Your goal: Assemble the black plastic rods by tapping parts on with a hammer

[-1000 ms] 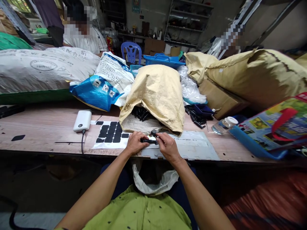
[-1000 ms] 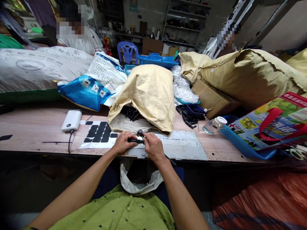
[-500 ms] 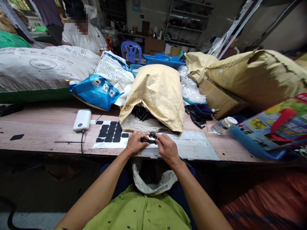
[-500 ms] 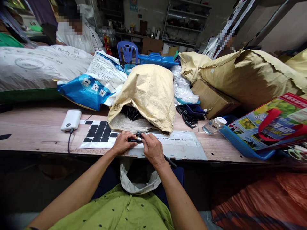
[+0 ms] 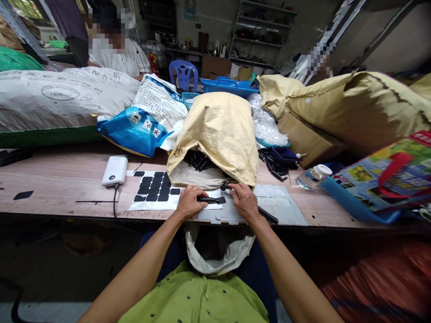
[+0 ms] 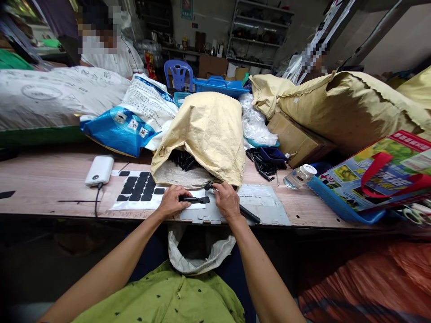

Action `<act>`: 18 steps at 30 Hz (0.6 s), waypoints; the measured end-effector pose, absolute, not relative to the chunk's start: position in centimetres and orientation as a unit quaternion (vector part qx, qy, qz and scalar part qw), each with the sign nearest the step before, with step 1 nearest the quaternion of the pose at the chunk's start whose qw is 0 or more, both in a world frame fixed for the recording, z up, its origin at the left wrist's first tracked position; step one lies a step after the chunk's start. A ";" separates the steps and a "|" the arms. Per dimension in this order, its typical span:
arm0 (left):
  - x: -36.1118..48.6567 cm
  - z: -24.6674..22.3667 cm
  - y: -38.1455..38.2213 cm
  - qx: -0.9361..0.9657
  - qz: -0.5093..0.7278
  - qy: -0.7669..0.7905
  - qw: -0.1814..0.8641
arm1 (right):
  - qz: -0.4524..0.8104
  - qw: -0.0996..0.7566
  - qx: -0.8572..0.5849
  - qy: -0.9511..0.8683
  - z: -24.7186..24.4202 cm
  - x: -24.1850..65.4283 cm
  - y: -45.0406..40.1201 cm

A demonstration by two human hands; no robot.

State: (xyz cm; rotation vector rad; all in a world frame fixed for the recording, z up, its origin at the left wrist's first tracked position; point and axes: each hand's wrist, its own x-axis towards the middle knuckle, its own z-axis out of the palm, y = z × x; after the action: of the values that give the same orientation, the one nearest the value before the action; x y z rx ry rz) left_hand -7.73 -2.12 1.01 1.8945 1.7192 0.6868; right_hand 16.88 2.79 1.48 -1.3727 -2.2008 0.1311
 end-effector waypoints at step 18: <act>-7.8 0.7 -2.1 0.706 0.245 0.626 0.221 | -0.023 0.222 -0.527 -0.820 -0.4 17.1 2.6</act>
State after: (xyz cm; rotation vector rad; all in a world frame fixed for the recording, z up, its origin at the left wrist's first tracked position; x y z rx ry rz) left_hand -7.76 -2.15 0.65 1.9532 1.7313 0.6781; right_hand 17.07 2.64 -0.40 -1.4572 -2.2655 -0.0639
